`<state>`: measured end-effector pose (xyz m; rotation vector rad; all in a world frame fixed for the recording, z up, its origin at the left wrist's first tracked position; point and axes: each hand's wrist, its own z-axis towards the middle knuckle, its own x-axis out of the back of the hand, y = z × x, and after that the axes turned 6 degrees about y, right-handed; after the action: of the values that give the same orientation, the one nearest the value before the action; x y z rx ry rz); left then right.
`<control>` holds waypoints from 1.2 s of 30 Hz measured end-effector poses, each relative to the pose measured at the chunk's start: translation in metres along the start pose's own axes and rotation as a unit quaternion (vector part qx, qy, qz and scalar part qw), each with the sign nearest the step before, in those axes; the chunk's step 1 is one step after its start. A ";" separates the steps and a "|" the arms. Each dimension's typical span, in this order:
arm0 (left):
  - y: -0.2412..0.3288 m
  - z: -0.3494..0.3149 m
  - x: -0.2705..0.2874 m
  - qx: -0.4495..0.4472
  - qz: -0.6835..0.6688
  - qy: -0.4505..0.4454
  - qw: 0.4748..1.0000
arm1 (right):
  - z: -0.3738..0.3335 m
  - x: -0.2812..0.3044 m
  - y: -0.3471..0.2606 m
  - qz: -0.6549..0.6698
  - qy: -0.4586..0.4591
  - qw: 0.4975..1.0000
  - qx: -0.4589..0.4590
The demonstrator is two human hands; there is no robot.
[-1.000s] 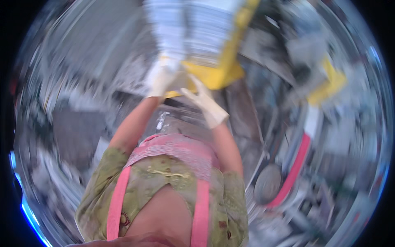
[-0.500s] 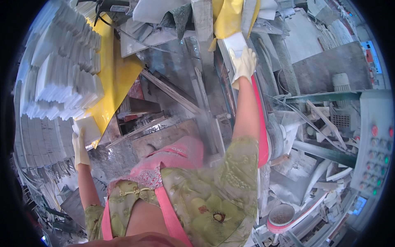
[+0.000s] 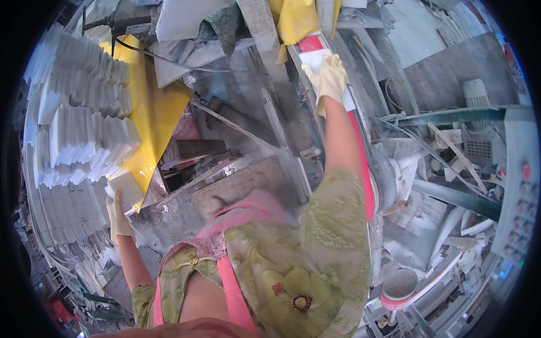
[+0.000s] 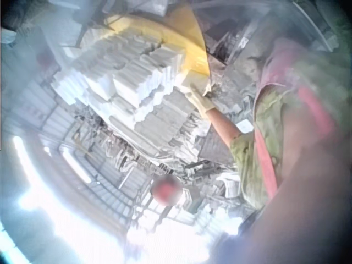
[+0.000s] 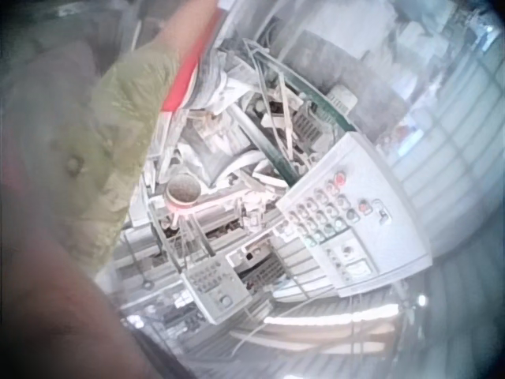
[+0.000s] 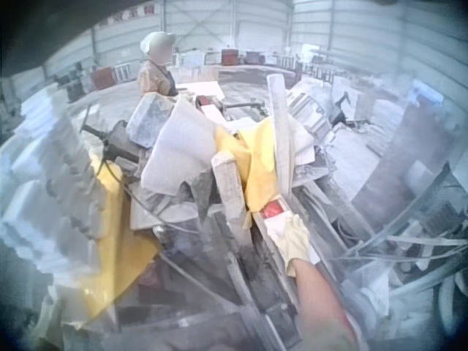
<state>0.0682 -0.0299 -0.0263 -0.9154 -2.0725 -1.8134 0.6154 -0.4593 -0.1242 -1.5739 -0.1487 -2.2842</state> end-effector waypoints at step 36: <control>-0.033 0.016 0.010 -0.068 -0.031 -0.038 0.997 | -0.137 0.097 0.059 -0.110 -0.083 0.963 0.230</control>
<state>0.0446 -0.0132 -0.0506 -0.9799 -2.0655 -2.0012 0.4848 -0.5759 -0.0925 -1.5485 -0.8710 -2.0608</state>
